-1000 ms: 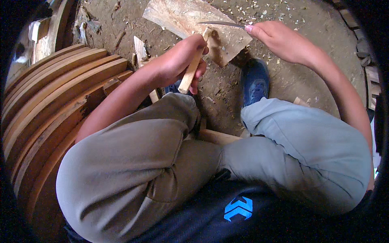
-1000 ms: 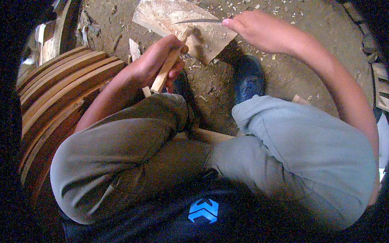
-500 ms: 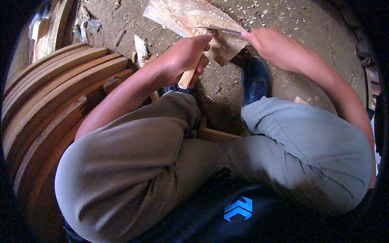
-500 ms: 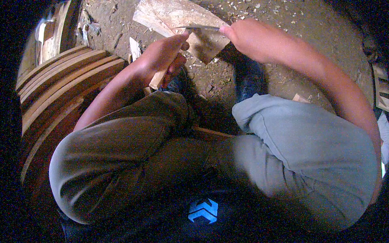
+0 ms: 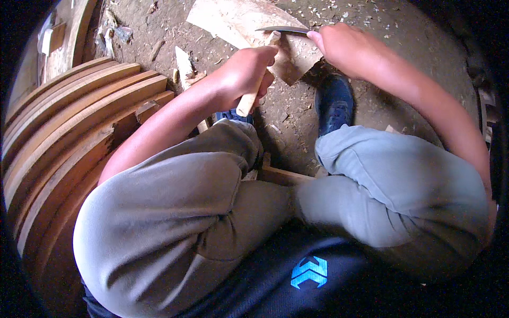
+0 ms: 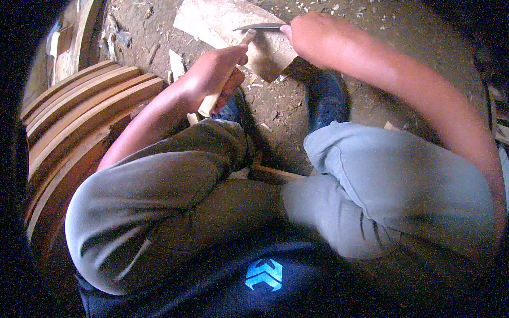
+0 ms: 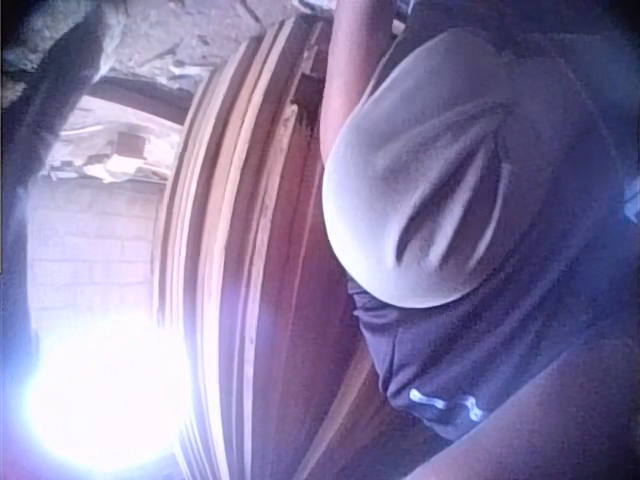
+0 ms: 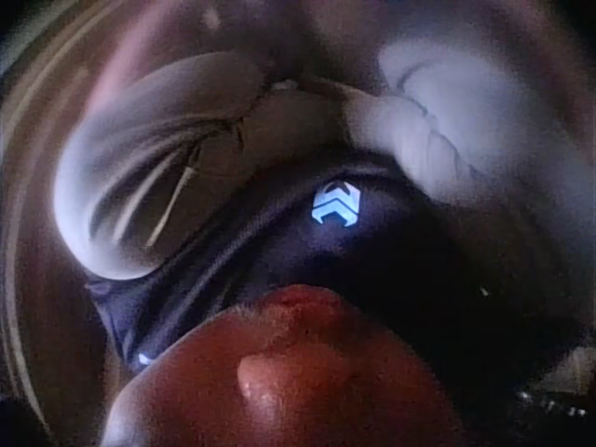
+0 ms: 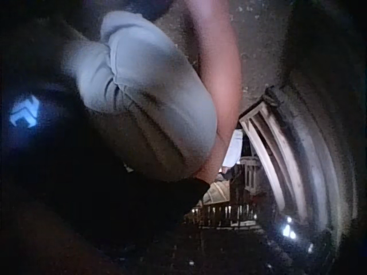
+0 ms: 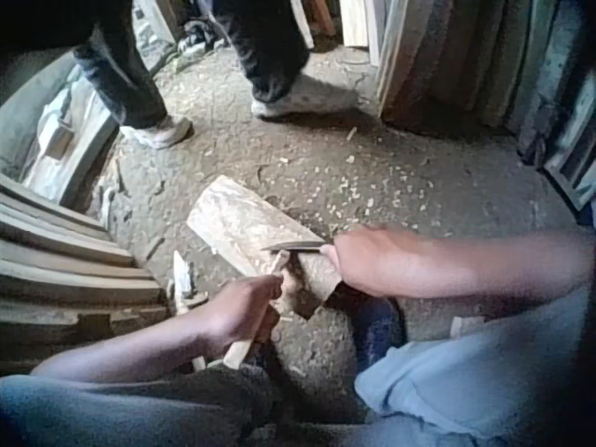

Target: The person sits on the ground and uses a knife to shave and shape a small piece of wood held between their hands. They repeatedly pare thin shavings from the wood, occasionally pausing to inspect the edges and adjust their grip.

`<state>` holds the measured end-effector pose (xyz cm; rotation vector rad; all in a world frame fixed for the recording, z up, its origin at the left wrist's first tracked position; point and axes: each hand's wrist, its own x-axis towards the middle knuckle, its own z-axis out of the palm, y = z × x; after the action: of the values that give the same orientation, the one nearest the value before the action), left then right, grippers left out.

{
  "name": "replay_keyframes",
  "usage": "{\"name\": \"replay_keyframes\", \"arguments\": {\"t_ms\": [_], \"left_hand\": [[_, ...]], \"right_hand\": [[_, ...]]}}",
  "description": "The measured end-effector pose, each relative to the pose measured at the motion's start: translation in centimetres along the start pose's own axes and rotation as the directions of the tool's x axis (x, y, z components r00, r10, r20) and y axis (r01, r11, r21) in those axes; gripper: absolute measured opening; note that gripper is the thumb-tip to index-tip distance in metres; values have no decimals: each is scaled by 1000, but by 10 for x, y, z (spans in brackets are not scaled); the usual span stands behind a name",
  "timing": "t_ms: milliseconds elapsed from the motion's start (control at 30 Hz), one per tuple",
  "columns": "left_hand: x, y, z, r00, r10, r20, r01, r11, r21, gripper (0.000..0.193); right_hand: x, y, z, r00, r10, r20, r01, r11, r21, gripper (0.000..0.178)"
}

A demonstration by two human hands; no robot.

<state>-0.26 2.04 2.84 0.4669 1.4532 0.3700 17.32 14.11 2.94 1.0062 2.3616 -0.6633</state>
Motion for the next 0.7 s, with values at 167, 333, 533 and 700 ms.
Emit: {"name": "replay_keyframes", "arguments": {"t_ms": [167,333,533,700], "left_hand": [[-2,1,-2,999,13,47,-12,999,-37,47],[-2,-3,-3,999,10,44,-6,996,-89,41],[3,-6,3,1000,-18,12,19,993,-120,32],[6,-10,9,998,48,-51,-50,998,-43,29]], "right_hand": [[-7,16,-2,997,-51,64,43,992,120,54],[-22,10,-18,984,-32,175,11,993,117,55],[-20,18,-6,994,-85,67,80,994,69,54],[-24,7,-16,992,-49,119,46,999,29,53]]}}
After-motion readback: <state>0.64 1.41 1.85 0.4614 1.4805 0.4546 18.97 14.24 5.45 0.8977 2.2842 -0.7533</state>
